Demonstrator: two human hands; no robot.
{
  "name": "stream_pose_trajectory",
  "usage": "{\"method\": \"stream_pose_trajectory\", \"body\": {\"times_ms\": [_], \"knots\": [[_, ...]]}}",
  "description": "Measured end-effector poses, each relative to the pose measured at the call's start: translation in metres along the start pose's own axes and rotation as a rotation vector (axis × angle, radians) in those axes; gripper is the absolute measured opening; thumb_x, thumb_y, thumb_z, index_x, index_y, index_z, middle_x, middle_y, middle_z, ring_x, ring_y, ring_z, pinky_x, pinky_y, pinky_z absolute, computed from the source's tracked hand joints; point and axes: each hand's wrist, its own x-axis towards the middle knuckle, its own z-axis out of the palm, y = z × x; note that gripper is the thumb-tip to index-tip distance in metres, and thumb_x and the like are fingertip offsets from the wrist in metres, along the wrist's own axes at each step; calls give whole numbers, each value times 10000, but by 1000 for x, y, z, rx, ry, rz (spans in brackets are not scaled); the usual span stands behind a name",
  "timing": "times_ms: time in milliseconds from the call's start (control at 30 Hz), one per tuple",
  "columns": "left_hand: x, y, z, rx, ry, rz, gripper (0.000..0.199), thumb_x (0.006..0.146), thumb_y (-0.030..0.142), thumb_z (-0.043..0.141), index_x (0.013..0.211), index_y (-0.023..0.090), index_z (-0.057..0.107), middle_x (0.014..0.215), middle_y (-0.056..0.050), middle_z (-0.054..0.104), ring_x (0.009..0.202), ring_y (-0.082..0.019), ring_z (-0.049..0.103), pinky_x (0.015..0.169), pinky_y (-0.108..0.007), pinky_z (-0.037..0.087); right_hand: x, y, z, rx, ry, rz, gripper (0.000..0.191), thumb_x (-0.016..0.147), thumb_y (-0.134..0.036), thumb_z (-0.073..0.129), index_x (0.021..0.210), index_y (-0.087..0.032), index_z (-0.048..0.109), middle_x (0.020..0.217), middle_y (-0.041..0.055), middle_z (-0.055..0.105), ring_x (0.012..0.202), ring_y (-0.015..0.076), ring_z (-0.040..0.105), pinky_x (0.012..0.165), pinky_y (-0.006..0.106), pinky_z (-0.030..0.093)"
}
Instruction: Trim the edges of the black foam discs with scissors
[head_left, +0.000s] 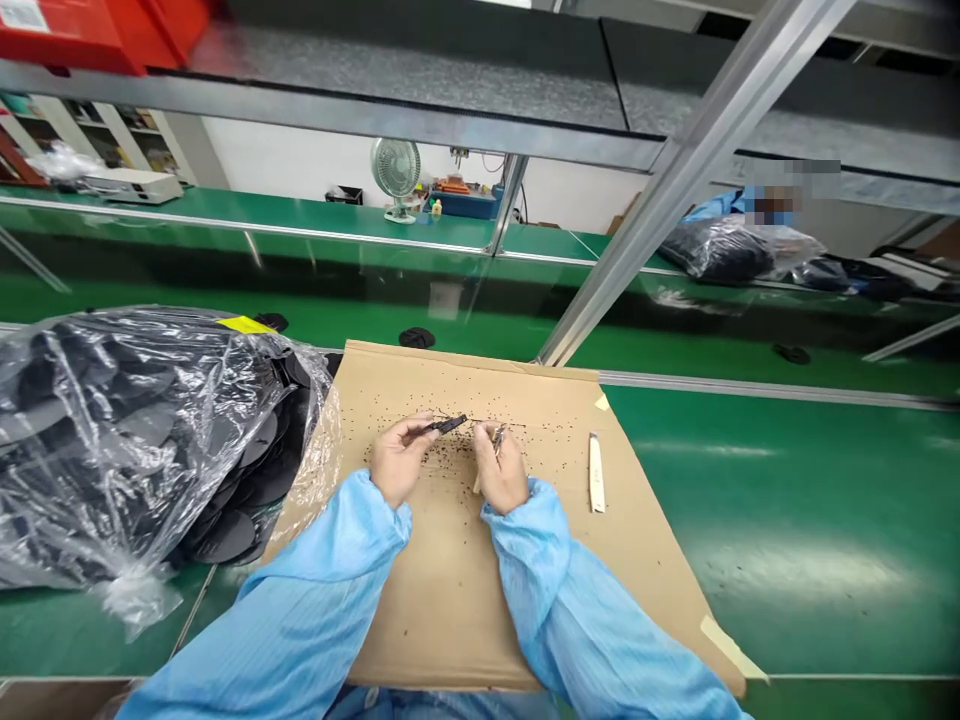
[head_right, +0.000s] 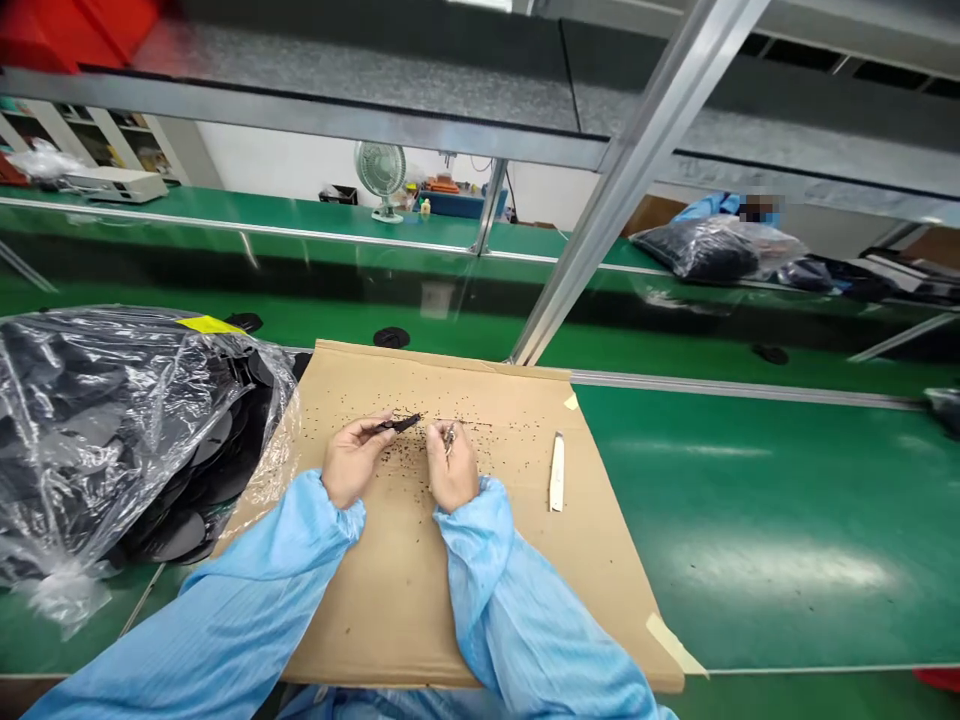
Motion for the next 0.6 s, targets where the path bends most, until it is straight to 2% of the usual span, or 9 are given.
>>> {"method": "stream_pose_trajectory", "body": {"times_ms": [133, 200, 267, 333, 400, 467, 533, 600], "knots": [[-7, 5, 2, 109, -65, 128, 123, 693, 203, 699, 803, 152, 715, 1082, -112, 654, 1067, -225, 596, 990, -385, 451, -5, -5, 1, 18, -6, -80, 213, 861, -377, 578, 934, -177, 581, 755, 11, 591, 654, 139, 542, 636, 265, 444], [-9, 8, 4, 65, -107, 100, 112, 665, 165, 710, 776, 152, 709, 1111, -107, 635, 1074, -219, 589, 977, -358, 461, -6, -5, 1, 20, 22, -116, 149, 851, -316, 592, 919, -183, 600, 809, 25, 622, 710, 150, 574, 687, 282, 464], [-9, 11, 6, -53, -100, -44, 195, 632, 134, 732, 822, 146, 686, 1099, -100, 633, 1029, -202, 605, 912, -317, 496, -7, -4, 1, 17, 43, -165, 97, 853, -272, 588, 894, -187, 607, 834, 30, 633, 748, 157, 590, 716, 294, 471], [-8, 15, 6, -197, -95, -276, 299, 654, 143, 725, 941, 148, 645, 1029, -93, 651, 892, -180, 640, 779, -288, 537, -7, -4, 0, 0, 52, -229, 78, 853, -251, 597, 904, -193, 611, 848, 29, 634, 787, 163, 595, 742, 303, 471], [-6, 22, 4, -323, -162, -516, 293, 750, 232, 667, 1018, 130, 606, 929, -100, 662, 740, -172, 648, 651, -283, 548, -7, -5, -1, -14, 33, -293, 71, 867, -245, 590, 914, -197, 612, 854, 31, 630, 812, 167, 593, 760, 311, 470], [-5, 28, 1, -427, -262, -688, 328, 849, 379, 561, 1017, 100, 596, 853, -117, 657, 661, -186, 645, 575, -298, 548, -6, -6, -1, -29, -6, -341, 79, 886, -253, 571, 920, -195, 613, 846, 36, 624, 811, 170, 585, 760, 317, 469], [-6, 32, -1, -480, -332, -748, 438, 877, 500, 495, 1017, 96, 592, 802, -111, 644, 624, -191, 636, 519, -299, 544, -6, -9, -1, -60, -47, -380, 108, 906, -267, 538, 916, -191, 614, 830, 42, 617, 790, 172, 573, 742, 321, 465], [-7, 32, -1, -466, -347, -702, 419, 827, 476, 601, 1049, 121, 583, 789, -77, 632, 596, -163, 612, 468, -262, 527, -7, -11, -2, -103, -79, -394, 147, 920, -298, 509, 900, -193, 611, 818, 49, 611, 778, 177, 564, 737, 329, 462]]}}
